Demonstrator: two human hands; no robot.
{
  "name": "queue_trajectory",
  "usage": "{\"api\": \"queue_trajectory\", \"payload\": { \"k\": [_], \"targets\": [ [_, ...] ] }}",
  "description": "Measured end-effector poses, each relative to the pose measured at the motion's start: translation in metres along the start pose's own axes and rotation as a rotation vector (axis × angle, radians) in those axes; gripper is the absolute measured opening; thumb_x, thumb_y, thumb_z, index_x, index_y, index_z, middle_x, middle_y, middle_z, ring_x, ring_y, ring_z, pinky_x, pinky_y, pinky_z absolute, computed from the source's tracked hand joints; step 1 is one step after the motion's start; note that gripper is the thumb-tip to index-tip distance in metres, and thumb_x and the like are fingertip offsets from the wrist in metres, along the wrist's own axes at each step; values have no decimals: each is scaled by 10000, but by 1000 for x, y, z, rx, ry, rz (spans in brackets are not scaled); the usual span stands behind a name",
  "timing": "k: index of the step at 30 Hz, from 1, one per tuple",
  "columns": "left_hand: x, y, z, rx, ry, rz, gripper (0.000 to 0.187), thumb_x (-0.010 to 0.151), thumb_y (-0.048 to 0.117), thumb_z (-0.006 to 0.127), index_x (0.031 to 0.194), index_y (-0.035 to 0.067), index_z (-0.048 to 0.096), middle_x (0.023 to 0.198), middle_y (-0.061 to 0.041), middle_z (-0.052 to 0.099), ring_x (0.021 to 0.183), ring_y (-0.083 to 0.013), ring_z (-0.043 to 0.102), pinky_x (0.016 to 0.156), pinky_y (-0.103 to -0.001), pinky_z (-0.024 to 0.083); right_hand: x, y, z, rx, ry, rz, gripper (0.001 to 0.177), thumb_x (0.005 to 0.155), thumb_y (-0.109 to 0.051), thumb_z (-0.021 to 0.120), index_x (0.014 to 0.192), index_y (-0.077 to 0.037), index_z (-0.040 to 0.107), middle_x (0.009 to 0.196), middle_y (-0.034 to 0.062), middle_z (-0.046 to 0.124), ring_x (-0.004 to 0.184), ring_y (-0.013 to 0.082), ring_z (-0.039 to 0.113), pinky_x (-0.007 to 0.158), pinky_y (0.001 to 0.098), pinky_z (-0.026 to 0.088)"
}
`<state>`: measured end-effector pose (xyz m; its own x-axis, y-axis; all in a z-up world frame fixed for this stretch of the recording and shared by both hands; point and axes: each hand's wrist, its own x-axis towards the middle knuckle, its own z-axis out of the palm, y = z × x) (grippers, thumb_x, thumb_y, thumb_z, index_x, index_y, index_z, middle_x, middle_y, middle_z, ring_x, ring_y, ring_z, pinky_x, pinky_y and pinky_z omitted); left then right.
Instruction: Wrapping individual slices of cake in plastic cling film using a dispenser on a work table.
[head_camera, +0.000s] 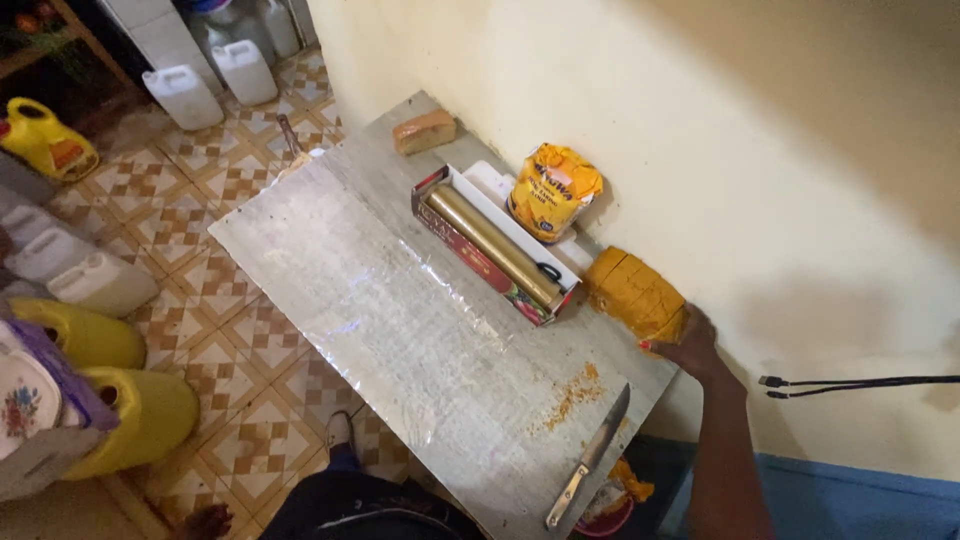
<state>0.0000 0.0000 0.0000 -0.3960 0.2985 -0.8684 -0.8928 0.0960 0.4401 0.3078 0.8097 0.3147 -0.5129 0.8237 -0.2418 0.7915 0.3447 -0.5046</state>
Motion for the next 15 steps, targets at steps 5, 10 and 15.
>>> {"api": "queue_trajectory", "payload": {
  "k": [5,10,15],
  "targets": [
    [19,40,6,304,81,86,356,937,36,353,1274,-28,450,1212,-250,534,1080,-405,505,824,-476,325,-19,-5,-4,77,88,12,1051,468,-352,786,1335,-122,239,1342,124,237,1267,289,242,1052,412,232],
    [-61,92,70,1173,345,195,475,858,385,490,1199,79,617,1255,-93,601,1145,-255,564,992,-361,367,-68,-33,-9,313,148,25,892,600,-145,727,1299,-157,172,1330,114,142,1299,265,212,1035,386,312],
    [-105,180,202,1487,340,412,444,852,392,473,1197,129,564,1224,-71,593,1129,-261,568,968,-384,428,-111,-34,20,353,288,-434,876,608,-90,727,1253,-121,136,1308,143,199,1262,266,275,979,386,387]
  ]
}}
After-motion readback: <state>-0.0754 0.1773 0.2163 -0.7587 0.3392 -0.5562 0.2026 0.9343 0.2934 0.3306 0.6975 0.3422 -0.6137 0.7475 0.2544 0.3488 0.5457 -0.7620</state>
